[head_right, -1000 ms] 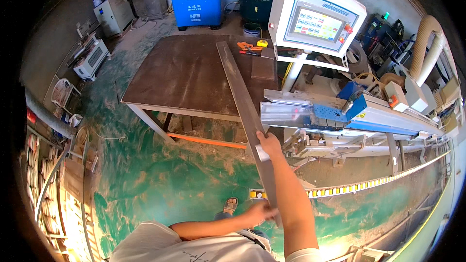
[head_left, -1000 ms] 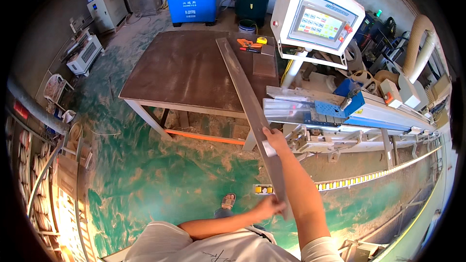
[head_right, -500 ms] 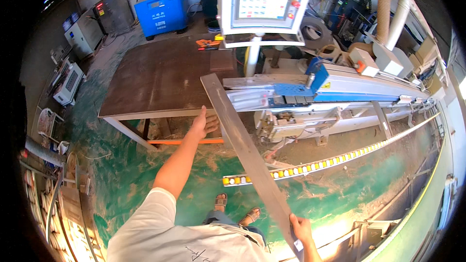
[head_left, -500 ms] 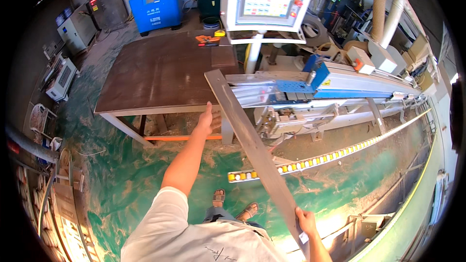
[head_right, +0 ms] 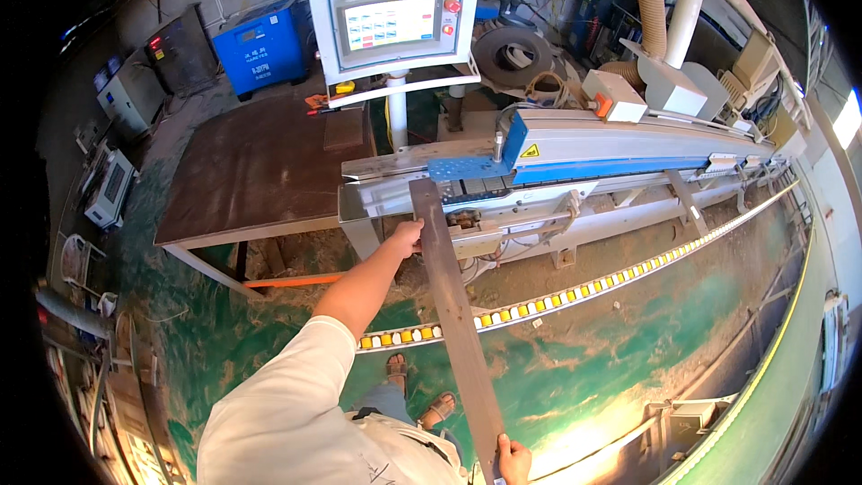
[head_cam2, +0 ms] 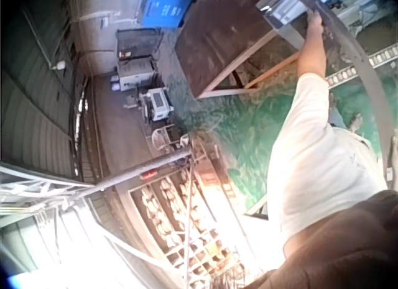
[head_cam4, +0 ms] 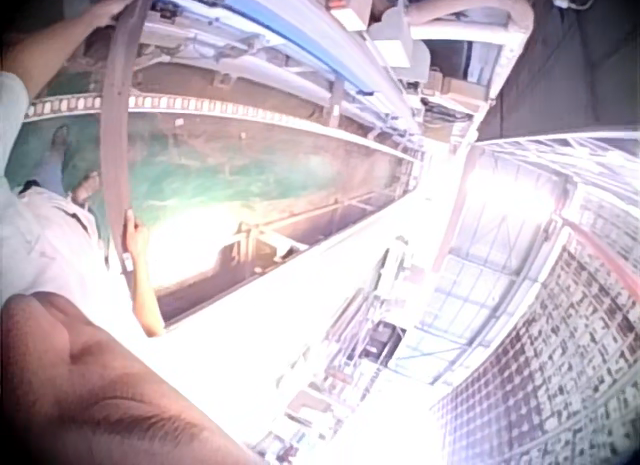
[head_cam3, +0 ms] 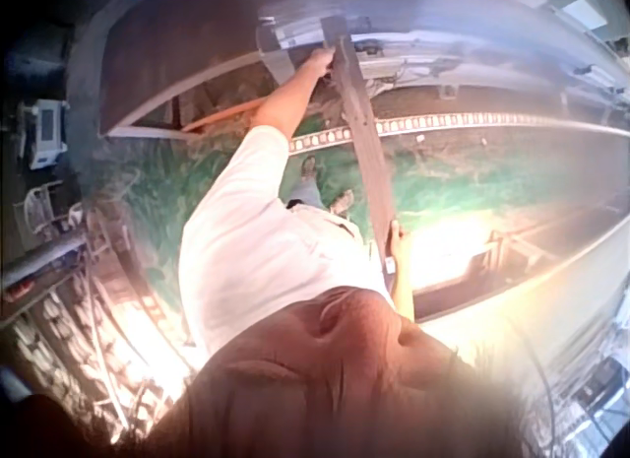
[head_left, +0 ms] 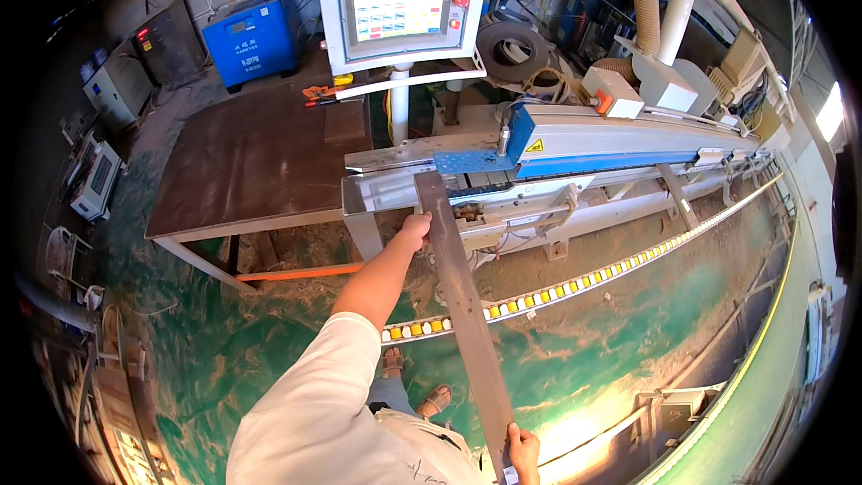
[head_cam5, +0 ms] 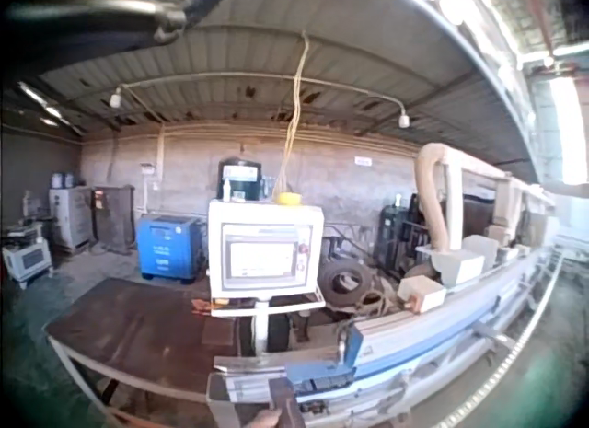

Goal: The person lifts wood panels from a conveyor, moves them to a work table, and feeds long wooden strips into a processing machine while taking measurements with a tape measure.

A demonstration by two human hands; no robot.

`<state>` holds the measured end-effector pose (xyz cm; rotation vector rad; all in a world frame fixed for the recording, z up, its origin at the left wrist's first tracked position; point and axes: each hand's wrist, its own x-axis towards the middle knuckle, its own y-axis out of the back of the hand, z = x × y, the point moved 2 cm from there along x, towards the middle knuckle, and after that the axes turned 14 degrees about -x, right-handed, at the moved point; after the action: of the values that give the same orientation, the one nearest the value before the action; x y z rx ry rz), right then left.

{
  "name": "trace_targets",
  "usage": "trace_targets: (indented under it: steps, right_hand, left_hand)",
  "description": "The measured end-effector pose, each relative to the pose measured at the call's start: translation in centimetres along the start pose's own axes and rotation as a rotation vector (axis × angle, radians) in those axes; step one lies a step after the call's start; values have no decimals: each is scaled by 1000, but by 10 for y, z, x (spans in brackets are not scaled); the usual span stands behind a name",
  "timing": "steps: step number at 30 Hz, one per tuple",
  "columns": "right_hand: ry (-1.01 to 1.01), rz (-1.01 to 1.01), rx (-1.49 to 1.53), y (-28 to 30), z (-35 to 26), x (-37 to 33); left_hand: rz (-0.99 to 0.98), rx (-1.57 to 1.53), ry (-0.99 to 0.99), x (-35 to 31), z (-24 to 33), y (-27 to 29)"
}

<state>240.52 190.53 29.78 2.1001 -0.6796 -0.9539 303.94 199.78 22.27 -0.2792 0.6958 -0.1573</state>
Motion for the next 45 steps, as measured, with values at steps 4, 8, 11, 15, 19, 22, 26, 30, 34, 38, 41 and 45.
trace_targets:
  steps: [4,8,11,15,19,22,26,30,34,38,41,45]
  right_hand:
    - [-64,-49,58,-13,3,29]
    - [-107,-102,1,0,-13,51]
    - [-147,-62,-16,14,-14,71]
    - [74,180,-10,29,-103,169]
    - [184,234,229,19,-246,278]
    - [383,216,86,-10,-320,352]
    - [495,15,-8,-49,-414,404]
    - [408,-186,178,-72,-392,447]
    - [468,-244,404,-80,-410,437]
    - [423,-272,272,-69,-386,458]
    - [443,-256,257,-46,-383,470]
    - [405,-236,214,-21,-363,500]
  left_hand:
    - [-31,30,23,20,13,-22]
    - [32,0,91,30,18,-39]
    - [107,73,32,24,8,-68]
    - [273,239,-39,47,6,-41]
    - [315,473,-124,33,18,-47]
    - [275,518,-123,11,25,-70]
    - [334,528,-174,24,30,-48]
    - [301,534,-107,20,25,-61]
    - [285,415,-90,32,18,-41]
    - [274,415,-111,34,6,-65]
    - [252,388,-123,33,4,-89]
    - [276,397,-152,45,-9,-128]
